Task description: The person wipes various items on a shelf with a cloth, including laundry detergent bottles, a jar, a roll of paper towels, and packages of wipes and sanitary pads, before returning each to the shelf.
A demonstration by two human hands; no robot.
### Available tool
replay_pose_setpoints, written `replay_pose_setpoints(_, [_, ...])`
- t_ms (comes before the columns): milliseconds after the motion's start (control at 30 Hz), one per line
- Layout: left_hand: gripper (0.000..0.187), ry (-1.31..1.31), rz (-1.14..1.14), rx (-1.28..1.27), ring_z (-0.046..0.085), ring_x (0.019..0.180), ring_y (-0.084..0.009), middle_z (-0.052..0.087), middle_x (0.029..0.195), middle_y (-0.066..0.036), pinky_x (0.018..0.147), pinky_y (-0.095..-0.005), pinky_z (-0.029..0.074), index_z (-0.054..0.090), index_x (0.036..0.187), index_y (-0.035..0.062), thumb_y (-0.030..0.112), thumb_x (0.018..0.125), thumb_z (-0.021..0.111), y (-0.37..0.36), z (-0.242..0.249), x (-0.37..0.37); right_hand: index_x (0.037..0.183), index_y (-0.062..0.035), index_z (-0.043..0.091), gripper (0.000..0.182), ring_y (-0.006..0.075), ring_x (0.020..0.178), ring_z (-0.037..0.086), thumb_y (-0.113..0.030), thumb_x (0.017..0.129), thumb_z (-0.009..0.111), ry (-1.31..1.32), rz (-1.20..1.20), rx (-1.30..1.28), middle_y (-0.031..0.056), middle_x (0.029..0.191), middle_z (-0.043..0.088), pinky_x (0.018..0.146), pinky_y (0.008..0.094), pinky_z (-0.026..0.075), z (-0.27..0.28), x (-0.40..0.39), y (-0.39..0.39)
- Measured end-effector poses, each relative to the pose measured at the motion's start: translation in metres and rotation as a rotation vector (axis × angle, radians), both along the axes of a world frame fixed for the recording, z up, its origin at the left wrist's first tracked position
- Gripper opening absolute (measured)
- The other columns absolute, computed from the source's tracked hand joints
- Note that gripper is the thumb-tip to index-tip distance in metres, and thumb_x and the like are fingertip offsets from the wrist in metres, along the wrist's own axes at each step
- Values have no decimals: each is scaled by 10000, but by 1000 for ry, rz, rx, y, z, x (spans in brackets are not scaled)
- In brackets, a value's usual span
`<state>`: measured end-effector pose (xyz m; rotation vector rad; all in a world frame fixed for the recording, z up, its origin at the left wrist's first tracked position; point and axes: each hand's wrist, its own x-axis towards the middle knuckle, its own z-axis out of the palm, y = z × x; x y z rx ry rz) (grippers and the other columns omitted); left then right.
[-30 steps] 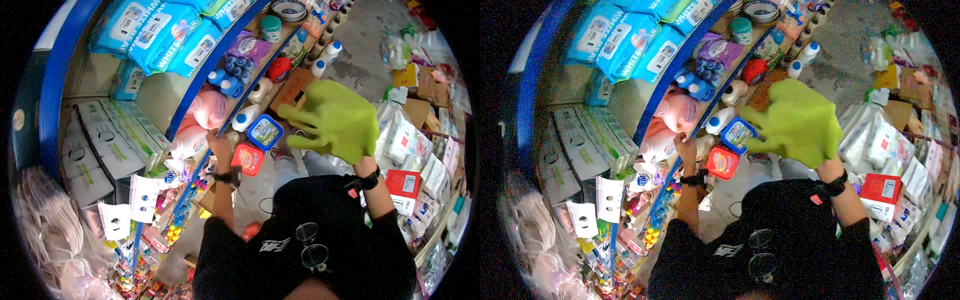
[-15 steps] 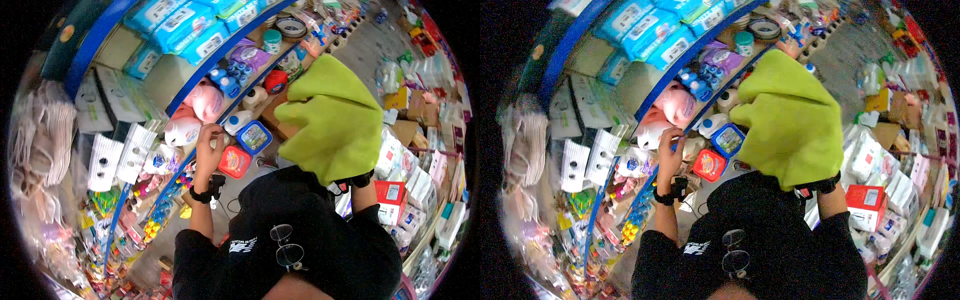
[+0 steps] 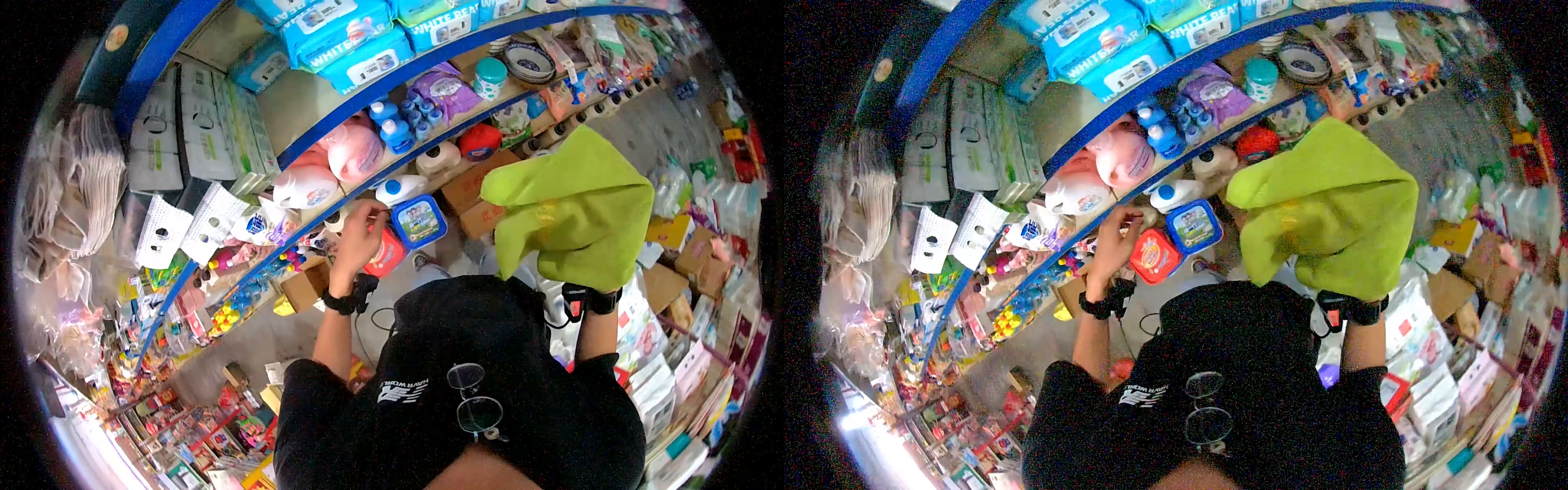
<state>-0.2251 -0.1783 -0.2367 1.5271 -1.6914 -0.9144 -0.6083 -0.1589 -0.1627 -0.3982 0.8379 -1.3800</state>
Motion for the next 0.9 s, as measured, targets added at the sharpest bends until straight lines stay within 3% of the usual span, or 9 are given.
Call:
replay_pose_setpoints(233, [172, -219, 282, -77, 619, 780, -304, 594, 915, -188, 696, -371, 491, 568, 950, -29, 43, 794, 579, -93, -93, -45, 1324, -10, 321, 457, 381, 1198, 337, -149, 897, 404, 83, 17, 62, 163, 1270, 399, 957, 600, 261, -22, -97, -60])
replay_pose_setpoints(367, [531, -543, 296, -190, 482, 1044, -444, 506, 1119, -262, 892, -496, 405, 452, 1143, -13, 102, 680, 683, -158, -143, -42, 1322, -12, 328, 455, 374, 1189, 348, -149, 897, 411, 131, -27, 108, 160, 1262, 409, 956, 587, 270, -41, -143, -84])
replay_pose_setpoints(467, [587, -508, 382, -30, 461, 1077, -450, 496, 1149, -261, 932, -508, 375, 427, 1159, -10, 114, 658, 705, -201, -149, -46, 1321, -13, 333, 453, 369, 1182, 357, -149, 897, 416, 154, -45, 148, 158, 1257, 416, 956, 578, 277, -54, -161, -94])
replay_pose_setpoints(500, [628, -667, 330, -225, 488, 1067, -440, 516, 1142, -256, 911, -492, 412, 418, 1181, 7, 164, 659, 728, -212, -175, -31, 1321, -14, 334, 452, 368, 1180, 360, -149, 897, 418, 159, -46, 155, 158, 1255, 419, 956, 575, 280, -56, -166, -98])
replay_pose_setpoints(533, [628, -668, 324, -217, 488, 1067, -440, 516, 1142, -256, 911, -492, 412, 418, 1181, 7, 164, 659, 728, -221, -178, -27, 1320, -14, 336, 452, 366, 1178, 363, -149, 897, 419, 164, -51, 170, 157, 1253, 421, 955, 572, 282, -59, -170, -99])
replay_pose_setpoints(600, [659, -665, 281, 136, 542, 1017, -411, 546, 1129, -229, 851, -463, 466, 414, 1192, 21, 225, 661, 746, -233, -183, -22, 1319, -16, 339, 451, 363, 1173, 369, -149, 897, 423, 174, -50, 193, 156, 1250, 426, 955, 565, 286, -63, -175, -102])
replay_pose_setpoints(633, [687, -855, 269, 34, 585, 952, -387, 579, 1102, -204, 798, -441, 499, 413, 1202, 33, 279, 660, 756, -240, -229, 3, 1319, -16, 341, 450, 361, 1171, 372, -149, 897, 424, 179, -46, 206, 155, 1248, 428, 955, 562, 289, -66, -177, -103])
replay_pose_setpoints(767, [709, -635, 172, 63, 576, 954, -402, 582, 1097, -217, 786, -459, 492, 403, 1199, 24, 171, 616, 778, -242, -224, 1, 1317, -18, 347, 448, 355, 1162, 384, -149, 897, 431, 197, -24, 238, 153, 1240, 438, 954, 550, 298, -76, -184, -109])
replay_pose_setpoints(900, [677, -720, 130, -57, 592, 866, -432, 602, 1030, -237, 745, -483, 487, 423, 1162, 49, 135, 594, 780, -242, -217, 3, 1316, -21, 353, 446, 348, 1153, 396, -148, 897, 438, 211, -17, 266, 150, 1233, 448, 953, 537, 307, -84, -187, -112])
